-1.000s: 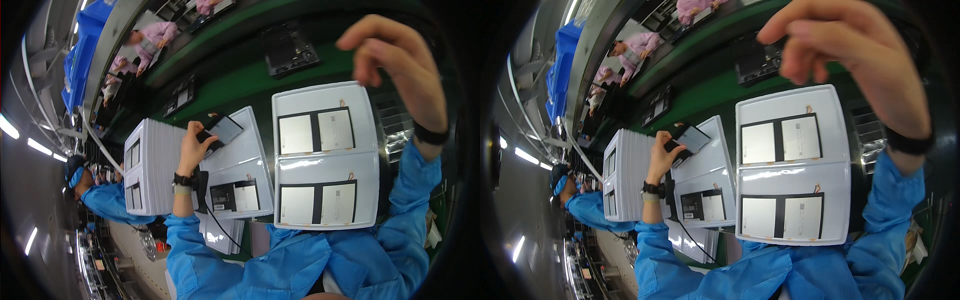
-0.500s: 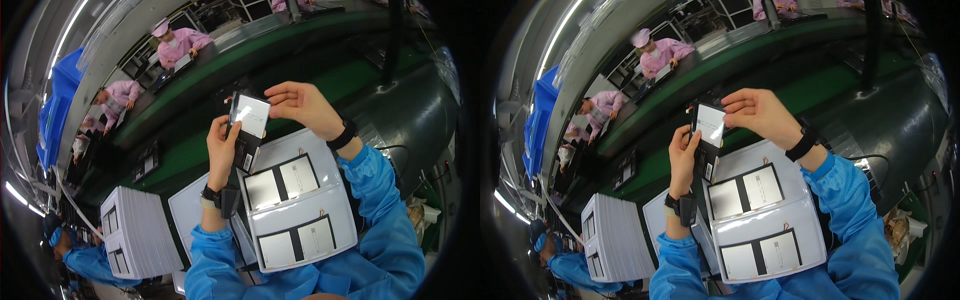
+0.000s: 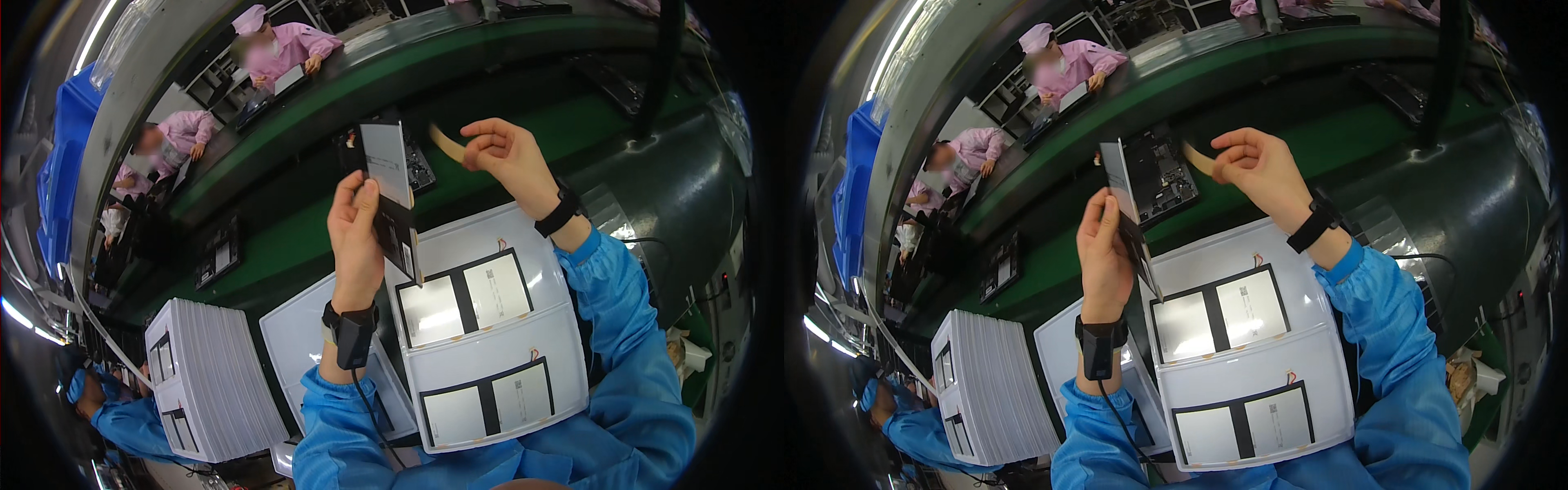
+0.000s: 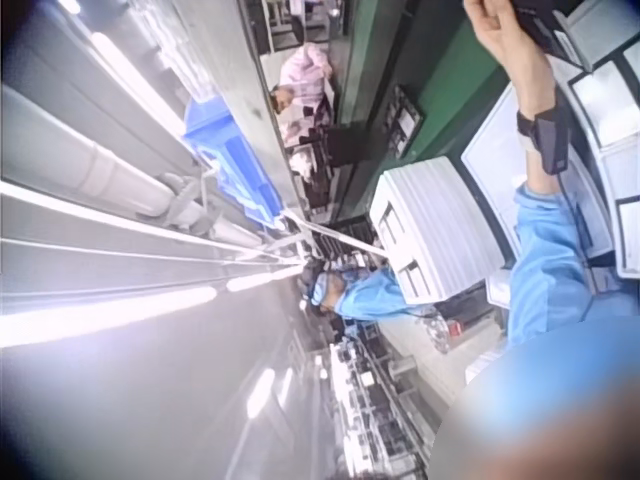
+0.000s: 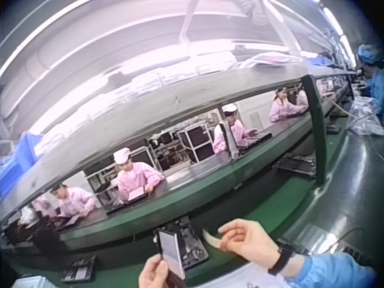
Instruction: Assembling electronic components by placing batteries into laptop or tablet frames on a factory assembly line.
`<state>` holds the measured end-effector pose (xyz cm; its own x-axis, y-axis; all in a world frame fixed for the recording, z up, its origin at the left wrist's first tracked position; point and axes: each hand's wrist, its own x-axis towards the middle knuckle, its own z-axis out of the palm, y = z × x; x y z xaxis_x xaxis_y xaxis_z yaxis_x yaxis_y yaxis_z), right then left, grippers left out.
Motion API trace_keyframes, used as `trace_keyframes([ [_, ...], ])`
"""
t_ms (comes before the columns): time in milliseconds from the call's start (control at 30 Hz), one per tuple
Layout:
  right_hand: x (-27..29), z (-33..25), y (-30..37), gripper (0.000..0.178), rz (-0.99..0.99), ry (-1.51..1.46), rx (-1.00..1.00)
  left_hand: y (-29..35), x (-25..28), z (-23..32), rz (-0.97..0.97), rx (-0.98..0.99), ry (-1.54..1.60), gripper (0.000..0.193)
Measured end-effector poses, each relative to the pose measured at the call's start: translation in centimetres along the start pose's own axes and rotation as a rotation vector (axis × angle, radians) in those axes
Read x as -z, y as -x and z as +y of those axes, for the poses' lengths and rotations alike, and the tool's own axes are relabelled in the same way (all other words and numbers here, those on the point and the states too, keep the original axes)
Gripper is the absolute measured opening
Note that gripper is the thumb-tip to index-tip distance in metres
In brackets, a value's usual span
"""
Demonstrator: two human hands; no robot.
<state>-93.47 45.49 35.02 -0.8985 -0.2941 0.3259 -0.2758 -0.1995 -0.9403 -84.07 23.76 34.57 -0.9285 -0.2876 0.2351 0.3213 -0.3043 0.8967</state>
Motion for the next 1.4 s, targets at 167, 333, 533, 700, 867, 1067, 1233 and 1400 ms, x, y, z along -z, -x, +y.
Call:
trace_keyframes([
  [167,-3.8,-2.3,3.1,0.044,-0.163,-0.074,-0.080,0.6,-0.4,-0.1,0.081,-0.089,-0.258,0.033],
  [333,-4.1,-3.6,4.3,0.045,-0.130,-0.058,-0.114,0.9,-0.6,-0.6,0.134,-0.074,-0.352,0.034],
  [533,-3.6,-3.4,4.0,0.037,-0.111,-0.082,-0.115,1.2,-1.3,0.7,-0.082,-0.175,-0.493,0.068],
  [700,-3.9,-3.7,4.2,0.032,-0.198,-0.081,-0.049,1.4,-1.3,0.4,-0.187,-0.092,-0.522,0.083],
  [867,-3.1,-1.6,3.2,0.029,-0.180,-0.332,-0.127,1.5,-0.9,0.2,-0.352,0.138,-0.013,0.069],
  [1067,-5.0,-2.8,4.6,0.027,-0.098,0.010,0.196,1.4,-0.8,0.4,-0.177,0.015,-0.016,0.064],
  [1233,-6.5,-4.8,7.1,0.030,-0.130,0.172,0.198,2.0,-1.8,0.0,-0.101,-0.031,-0.139,0.067],
  [1400,-6.2,-3.7,6.3,0.027,-0.142,0.147,0.182,2.1,-1.8,0.3,-0.168,-0.060,-0.141,0.069],
])
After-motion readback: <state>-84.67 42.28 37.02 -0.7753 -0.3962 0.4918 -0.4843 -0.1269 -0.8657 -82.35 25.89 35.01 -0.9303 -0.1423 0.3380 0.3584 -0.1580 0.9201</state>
